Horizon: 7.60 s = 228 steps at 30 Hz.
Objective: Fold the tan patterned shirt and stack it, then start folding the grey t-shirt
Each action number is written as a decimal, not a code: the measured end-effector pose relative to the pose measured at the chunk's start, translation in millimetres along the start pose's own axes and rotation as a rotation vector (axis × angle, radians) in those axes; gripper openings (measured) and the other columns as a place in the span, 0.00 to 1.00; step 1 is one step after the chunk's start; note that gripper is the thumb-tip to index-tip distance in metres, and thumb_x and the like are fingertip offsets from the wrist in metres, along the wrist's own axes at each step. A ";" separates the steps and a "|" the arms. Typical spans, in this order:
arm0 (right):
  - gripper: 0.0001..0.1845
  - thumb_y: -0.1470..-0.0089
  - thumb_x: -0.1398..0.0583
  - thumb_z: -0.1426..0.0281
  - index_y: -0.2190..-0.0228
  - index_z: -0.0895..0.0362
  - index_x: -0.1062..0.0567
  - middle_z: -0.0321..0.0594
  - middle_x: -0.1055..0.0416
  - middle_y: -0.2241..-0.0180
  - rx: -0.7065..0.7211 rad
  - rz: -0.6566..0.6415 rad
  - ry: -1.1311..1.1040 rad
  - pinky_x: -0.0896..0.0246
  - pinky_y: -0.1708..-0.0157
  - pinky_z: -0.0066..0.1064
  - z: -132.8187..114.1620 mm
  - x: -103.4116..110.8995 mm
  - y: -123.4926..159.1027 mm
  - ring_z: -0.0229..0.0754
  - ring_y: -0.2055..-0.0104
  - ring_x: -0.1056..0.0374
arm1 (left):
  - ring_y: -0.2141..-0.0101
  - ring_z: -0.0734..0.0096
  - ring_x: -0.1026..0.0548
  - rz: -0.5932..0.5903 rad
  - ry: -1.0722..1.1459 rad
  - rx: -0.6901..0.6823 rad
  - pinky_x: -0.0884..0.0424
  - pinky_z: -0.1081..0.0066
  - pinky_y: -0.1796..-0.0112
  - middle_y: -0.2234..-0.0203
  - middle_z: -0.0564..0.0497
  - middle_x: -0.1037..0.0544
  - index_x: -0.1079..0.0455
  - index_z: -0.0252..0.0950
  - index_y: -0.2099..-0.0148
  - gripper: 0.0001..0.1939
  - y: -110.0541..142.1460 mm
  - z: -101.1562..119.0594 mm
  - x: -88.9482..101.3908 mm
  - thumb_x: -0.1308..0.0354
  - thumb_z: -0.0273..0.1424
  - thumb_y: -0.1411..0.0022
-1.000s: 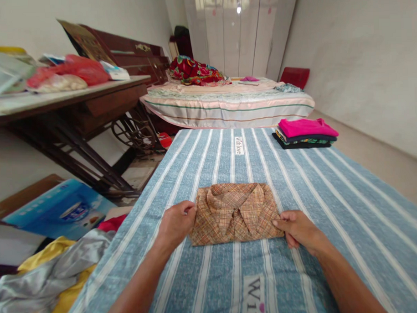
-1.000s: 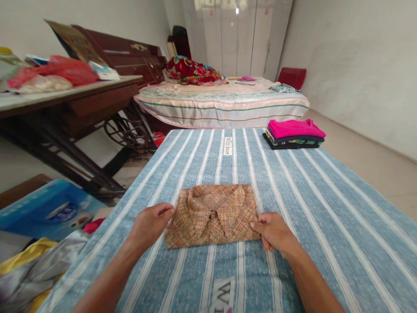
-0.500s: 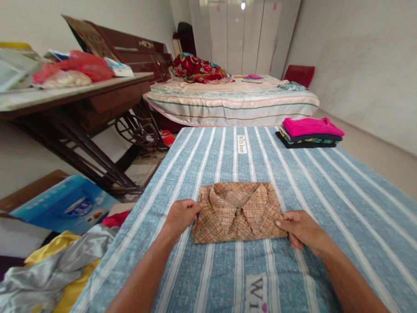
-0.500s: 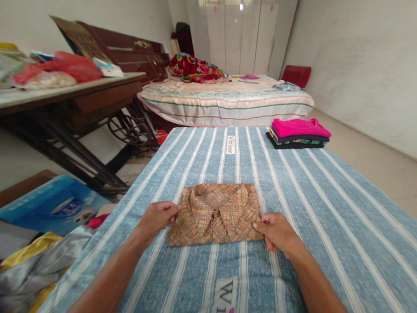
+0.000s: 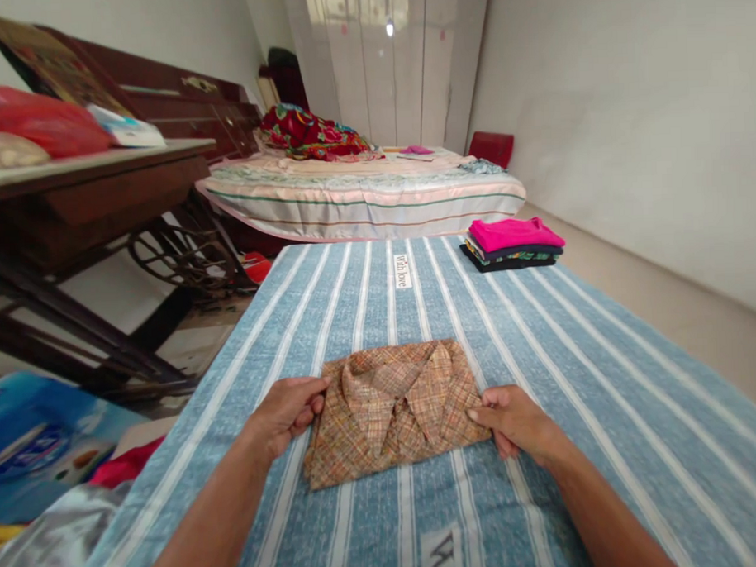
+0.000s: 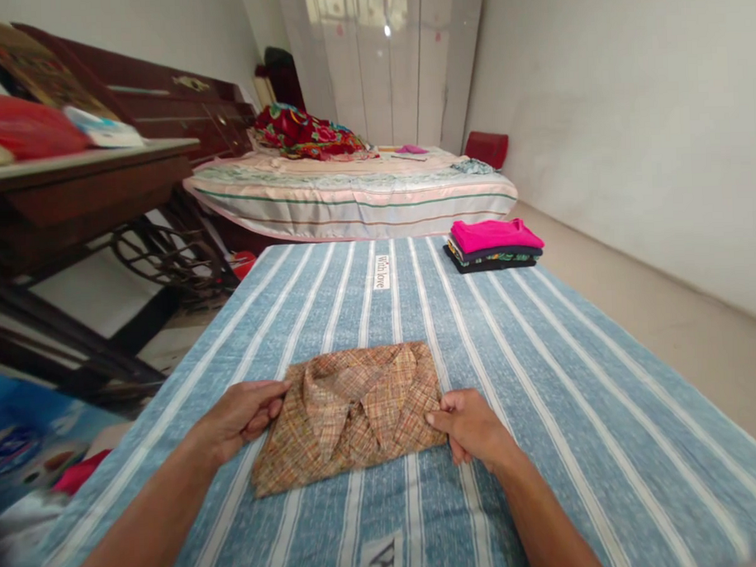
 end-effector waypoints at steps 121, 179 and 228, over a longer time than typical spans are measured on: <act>0.18 0.63 0.37 0.55 0.84 0.56 0.33 0.30 0.41 0.95 0.012 0.067 -0.020 0.58 0.90 0.22 -24.7 21.2 -43.2 0.31 0.92 0.49 | 0.85 0.80 0.33 -0.407 -0.258 -0.230 0.40 0.79 0.82 0.88 0.56 0.27 0.33 0.34 0.72 0.07 -19.4 34.8 17.3 0.38 0.29 0.53; 0.16 0.48 0.43 0.76 0.56 0.57 0.30 0.52 0.38 0.44 1.071 0.222 0.892 0.43 0.45 0.53 -17.4 -99.9 22.2 0.55 0.39 0.48 | 0.79 0.71 0.26 -0.434 -0.289 -0.199 0.30 0.73 0.75 0.82 0.55 0.25 0.29 0.36 0.65 0.10 -19.9 32.6 29.8 0.40 0.28 0.54; 0.18 0.49 0.44 0.76 0.54 0.61 0.33 0.55 0.41 0.44 1.182 0.324 0.861 0.43 0.45 0.53 -15.1 -102.2 21.1 0.57 0.38 0.51 | 0.84 0.79 0.36 0.102 0.005 -0.270 0.40 0.78 0.83 0.82 0.59 0.30 0.36 0.31 0.54 0.28 5.2 0.5 0.2 0.37 0.31 0.61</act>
Point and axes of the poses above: each hand's wrist, its own y-axis away from the middle knuckle, its own x-axis out of the back of the hand, z = x × y, the point moved 2 cm from there along -y, towards the middle knuckle
